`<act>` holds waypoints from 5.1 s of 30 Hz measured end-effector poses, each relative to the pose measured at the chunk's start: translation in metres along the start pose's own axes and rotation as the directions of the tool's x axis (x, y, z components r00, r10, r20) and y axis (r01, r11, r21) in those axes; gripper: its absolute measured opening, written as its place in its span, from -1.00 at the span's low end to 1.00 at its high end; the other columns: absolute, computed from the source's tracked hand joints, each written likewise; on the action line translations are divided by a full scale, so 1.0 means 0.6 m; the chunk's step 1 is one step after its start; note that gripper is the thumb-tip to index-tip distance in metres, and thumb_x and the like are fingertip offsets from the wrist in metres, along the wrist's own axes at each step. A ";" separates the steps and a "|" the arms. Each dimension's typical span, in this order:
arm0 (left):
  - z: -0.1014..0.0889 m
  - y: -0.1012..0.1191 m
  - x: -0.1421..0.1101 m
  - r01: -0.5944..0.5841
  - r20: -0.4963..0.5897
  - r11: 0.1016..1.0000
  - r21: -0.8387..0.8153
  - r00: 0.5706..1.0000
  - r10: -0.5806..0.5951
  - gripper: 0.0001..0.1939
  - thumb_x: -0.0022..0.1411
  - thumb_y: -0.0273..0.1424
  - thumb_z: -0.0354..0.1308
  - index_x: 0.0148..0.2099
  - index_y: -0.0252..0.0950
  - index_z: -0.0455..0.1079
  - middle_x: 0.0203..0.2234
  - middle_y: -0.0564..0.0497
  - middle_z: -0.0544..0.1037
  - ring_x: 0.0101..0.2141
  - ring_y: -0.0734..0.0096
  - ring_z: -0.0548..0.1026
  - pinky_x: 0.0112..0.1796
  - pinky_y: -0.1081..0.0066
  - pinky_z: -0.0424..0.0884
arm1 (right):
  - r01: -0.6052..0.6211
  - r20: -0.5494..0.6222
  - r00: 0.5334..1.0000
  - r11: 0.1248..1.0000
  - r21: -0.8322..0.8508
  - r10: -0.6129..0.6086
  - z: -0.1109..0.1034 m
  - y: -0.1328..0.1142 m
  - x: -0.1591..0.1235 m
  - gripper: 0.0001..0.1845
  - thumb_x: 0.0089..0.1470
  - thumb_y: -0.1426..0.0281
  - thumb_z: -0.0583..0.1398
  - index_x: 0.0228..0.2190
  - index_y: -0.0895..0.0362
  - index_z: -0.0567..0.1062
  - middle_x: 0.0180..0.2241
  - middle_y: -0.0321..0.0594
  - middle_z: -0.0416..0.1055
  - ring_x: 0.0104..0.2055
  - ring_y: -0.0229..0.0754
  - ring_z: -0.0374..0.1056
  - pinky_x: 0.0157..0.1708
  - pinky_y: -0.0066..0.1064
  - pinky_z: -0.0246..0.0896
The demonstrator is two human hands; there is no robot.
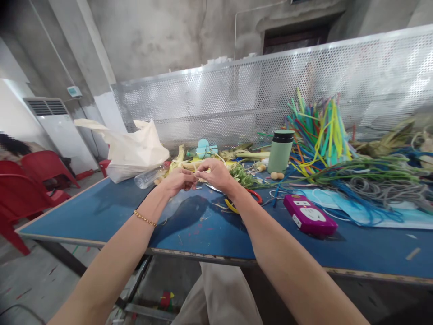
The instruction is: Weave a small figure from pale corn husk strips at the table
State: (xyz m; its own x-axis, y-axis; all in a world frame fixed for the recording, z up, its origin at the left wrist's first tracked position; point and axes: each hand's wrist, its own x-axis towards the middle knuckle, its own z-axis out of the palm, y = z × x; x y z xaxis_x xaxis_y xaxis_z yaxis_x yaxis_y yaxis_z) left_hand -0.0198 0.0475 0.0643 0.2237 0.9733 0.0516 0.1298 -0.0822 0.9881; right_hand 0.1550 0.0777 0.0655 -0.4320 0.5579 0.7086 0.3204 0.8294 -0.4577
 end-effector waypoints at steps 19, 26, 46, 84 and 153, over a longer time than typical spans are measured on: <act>-0.001 0.006 -0.004 -0.008 0.008 0.999 -0.047 1.000 0.008 -0.86 -0.06 -0.50 0.31 -0.54 -0.39 0.39 -0.62 0.00 0.47 -0.61 0.50 0.44 -0.59 0.50 0.14 | -0.167 -0.049 0.983 0.979 0.120 0.174 0.008 -0.010 0.000 -0.80 -0.11 0.31 0.24 -0.59 0.20 0.51 -0.61 -0.29 0.39 -0.55 -0.33 0.20 -0.52 -0.47 0.07; -0.004 -0.001 0.001 -0.065 -0.031 0.992 -0.110 0.998 0.061 -0.86 -0.09 -0.47 0.36 -0.47 -0.41 0.46 -0.64 0.00 0.48 -0.58 0.48 0.45 -0.52 0.48 0.25 | -0.265 -0.125 0.949 0.946 0.186 0.290 0.012 -0.015 -0.002 -0.78 -0.13 0.26 0.27 -0.56 0.19 0.51 -0.59 -0.26 0.43 -0.55 -0.30 0.25 -0.51 -0.46 0.15; 0.001 0.003 -0.005 -0.069 -0.001 0.993 -0.092 0.998 0.069 -0.96 -0.13 -0.57 0.26 -0.52 -0.40 0.46 -0.67 0.03 0.43 -0.62 0.54 0.37 -0.50 0.46 0.25 | -0.445 -0.042 0.869 0.817 0.368 0.492 0.019 -0.029 -0.006 -0.85 -0.19 0.40 0.34 -0.60 0.18 0.48 -0.62 -0.30 0.43 -0.61 -0.30 0.36 -0.57 -0.50 0.26; -0.008 -0.004 0.010 -0.016 -0.031 0.962 -0.274 0.999 0.008 -0.90 -0.14 -0.56 0.33 -0.53 -0.40 0.45 -0.67 0.04 0.43 -0.61 0.57 0.36 -0.54 0.50 0.24 | -0.467 0.089 0.828 0.593 0.656 0.554 -0.009 -0.015 -0.008 -0.73 -0.14 0.30 0.41 -0.38 0.20 0.58 -0.52 -0.20 0.51 -0.57 -0.33 0.33 -0.57 -0.50 0.22; -0.003 -0.001 -0.005 0.000 0.168 0.992 -0.125 0.985 0.022 -0.91 -0.16 -0.54 0.30 -0.54 -0.41 0.42 -0.65 0.05 0.39 -0.60 0.62 0.26 -0.52 0.45 0.07 | 0.014 0.185 0.982 0.978 -0.208 0.025 -0.019 -0.005 -0.006 -0.87 -0.01 0.55 0.18 -0.48 0.18 0.54 -0.48 -0.25 0.44 -0.42 -0.27 0.26 -0.36 -0.43 0.09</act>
State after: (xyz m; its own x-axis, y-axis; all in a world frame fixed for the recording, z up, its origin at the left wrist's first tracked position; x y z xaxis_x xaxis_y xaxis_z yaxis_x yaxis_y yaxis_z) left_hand -0.0226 0.0450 0.0638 0.3859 0.9213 0.0478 0.0081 -0.0552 0.9984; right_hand 0.1654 0.0730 0.0702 -0.5726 0.5741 0.5852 0.4822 0.8132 -0.3259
